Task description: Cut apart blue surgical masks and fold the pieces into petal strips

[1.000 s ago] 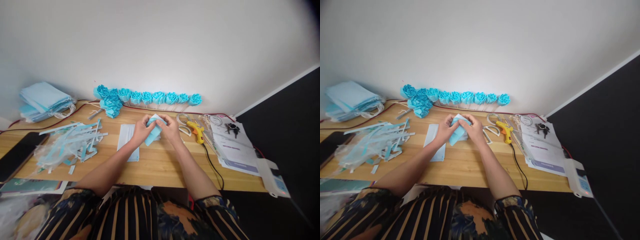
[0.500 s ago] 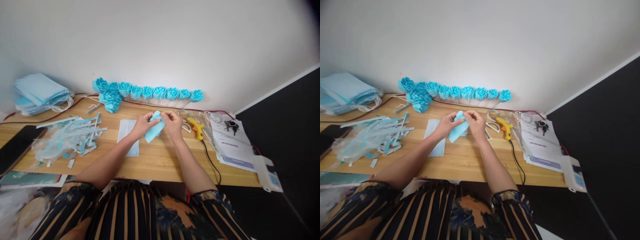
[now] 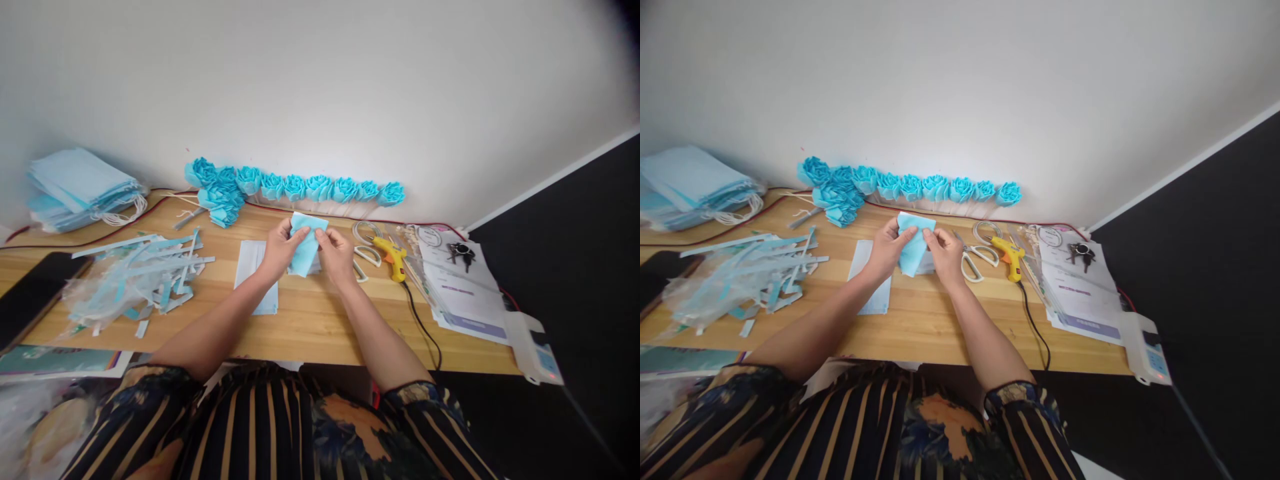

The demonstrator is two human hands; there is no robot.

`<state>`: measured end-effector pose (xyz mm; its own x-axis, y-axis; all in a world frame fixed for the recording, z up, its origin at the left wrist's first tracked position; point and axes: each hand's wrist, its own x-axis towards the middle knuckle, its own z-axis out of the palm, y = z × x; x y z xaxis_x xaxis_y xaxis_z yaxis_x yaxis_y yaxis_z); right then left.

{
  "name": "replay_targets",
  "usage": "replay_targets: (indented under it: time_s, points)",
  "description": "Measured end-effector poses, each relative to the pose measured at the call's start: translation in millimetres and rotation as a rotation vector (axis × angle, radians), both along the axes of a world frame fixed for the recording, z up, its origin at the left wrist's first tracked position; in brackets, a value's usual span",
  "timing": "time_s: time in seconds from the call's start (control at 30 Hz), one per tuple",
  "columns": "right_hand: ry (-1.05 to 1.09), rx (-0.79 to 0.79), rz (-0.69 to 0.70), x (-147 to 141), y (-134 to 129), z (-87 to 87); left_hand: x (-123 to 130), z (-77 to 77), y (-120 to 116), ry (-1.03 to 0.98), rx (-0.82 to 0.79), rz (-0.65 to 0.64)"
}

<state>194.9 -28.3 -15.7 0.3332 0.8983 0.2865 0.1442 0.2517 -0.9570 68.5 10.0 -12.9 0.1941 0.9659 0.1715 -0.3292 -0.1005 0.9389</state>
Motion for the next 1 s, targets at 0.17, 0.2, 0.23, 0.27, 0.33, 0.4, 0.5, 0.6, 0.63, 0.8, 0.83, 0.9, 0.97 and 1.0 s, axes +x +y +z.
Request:
replay_targets:
  time_s: [0.17, 0.2, 0.23, 0.27, 0.33, 0.4, 0.5, 0.6, 0.63, 0.8, 0.83, 0.9, 0.97, 1.0]
  points:
    - [0.119, 0.001, -0.076, 6, 5, 2.5, -1, -1.6, 3, 0.045, 0.06, 0.069]
    - [0.12, -0.015, -0.043, 7, 6, 1.6, -1, -2.0, 4, 0.046, 0.067, 0.081]
    - [0.105, -0.032, 0.004, 7, 6, 0.4, -1, -2.4, 4, 0.045, 0.072, 0.089]
    - [0.073, -0.045, 0.05, 6, 5, -0.8, -1, -2.9, 4, 0.044, 0.076, 0.093]
    - [-0.028, -0.067, 0.121, 3, 3, -3.0, -1, -3.9, 5, 0.046, 0.083, 0.107]
    - [-0.128, -0.094, 0.168, -2, -1, -3.9, -2, -4.9, 6, 0.058, 0.096, 0.125]
    - [-0.197, -0.154, 0.269, -11, -7, -2.3, -6, -6.2, 10, 0.067, 0.126, 0.168]
    - [-0.201, -0.193, 0.372, -17, -11, 0.8, -12, -7.1, 17, 0.057, 0.167, 0.242]
    - [-0.199, -0.203, 0.392, -18, -11, 1.6, -14, -7.3, 19, 0.057, 0.174, 0.267]
    - [-0.228, -0.211, 0.432, -14, -10, 2.1, -17, -7.8, 24, 0.059, 0.148, 0.327]
    - [-0.242, -0.206, 0.44, -13, -10, 2.0, -17, -7.7, 24, 0.049, 0.143, 0.327]
    - [-0.267, -0.201, 0.451, -10, -9, 2.7, -17, -7.3, 24, 0.033, 0.141, 0.319]
    - [-0.283, -0.21, 0.47, -7, -9, 5.3, -17, -6.7, 23, 0.036, 0.141, 0.307]
    - [-0.288, -0.219, 0.485, -5, -9, 7.4, -17, -6.4, 23, 0.043, 0.141, 0.3]
